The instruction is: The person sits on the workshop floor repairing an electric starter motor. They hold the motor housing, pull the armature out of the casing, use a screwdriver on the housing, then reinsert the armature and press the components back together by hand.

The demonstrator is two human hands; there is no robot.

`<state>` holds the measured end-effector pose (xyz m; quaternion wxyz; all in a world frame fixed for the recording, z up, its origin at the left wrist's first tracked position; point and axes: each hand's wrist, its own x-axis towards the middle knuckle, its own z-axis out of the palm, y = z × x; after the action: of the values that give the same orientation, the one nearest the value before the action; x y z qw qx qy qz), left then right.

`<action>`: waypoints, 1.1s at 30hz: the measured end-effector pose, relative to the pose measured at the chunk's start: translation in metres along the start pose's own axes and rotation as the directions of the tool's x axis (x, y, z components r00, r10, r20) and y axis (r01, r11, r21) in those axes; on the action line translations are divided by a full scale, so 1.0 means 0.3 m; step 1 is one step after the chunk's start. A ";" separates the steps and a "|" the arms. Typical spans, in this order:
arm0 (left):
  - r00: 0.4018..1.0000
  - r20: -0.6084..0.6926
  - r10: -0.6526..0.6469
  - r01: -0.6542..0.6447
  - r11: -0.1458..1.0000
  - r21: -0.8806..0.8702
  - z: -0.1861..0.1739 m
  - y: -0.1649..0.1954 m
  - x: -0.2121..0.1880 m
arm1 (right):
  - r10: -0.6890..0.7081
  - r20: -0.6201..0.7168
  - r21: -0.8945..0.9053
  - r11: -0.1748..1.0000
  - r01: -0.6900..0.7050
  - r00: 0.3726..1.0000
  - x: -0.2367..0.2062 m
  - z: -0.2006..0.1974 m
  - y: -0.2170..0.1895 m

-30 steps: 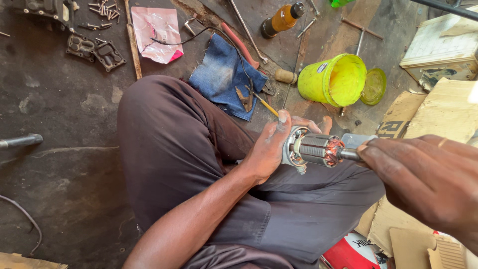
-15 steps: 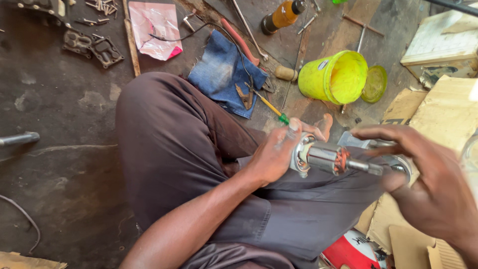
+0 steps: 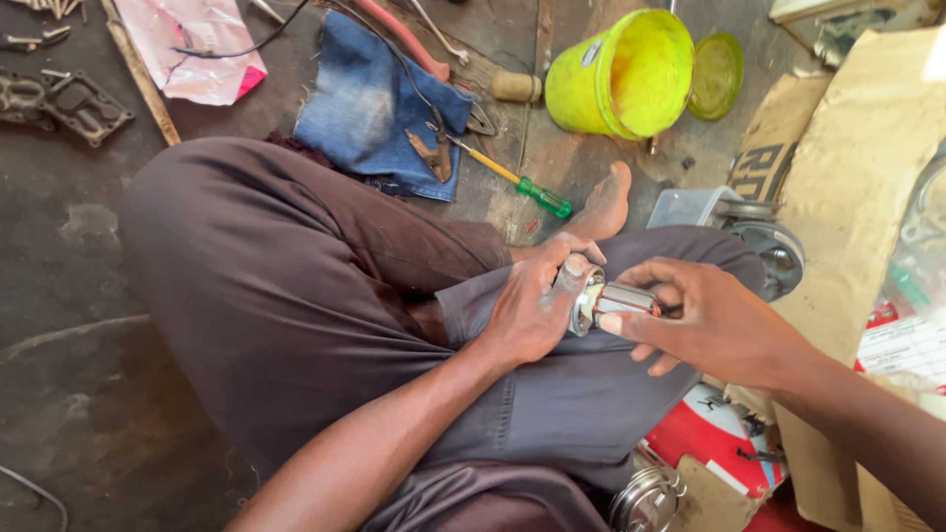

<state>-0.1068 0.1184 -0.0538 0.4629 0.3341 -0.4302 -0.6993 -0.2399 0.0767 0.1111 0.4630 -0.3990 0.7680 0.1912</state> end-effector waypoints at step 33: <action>0.933 0.300 -0.198 0.313 0.858 -0.408 -0.038 -0.200 0.074 | -0.558 -0.229 -0.370 0.808 0.459 0.797 0.025 0.060 0.164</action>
<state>-0.1262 0.1062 -0.1148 0.3723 0.1827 -0.2626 -0.8712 -0.2707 0.1152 0.0918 0.2984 -0.6830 0.6589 0.1017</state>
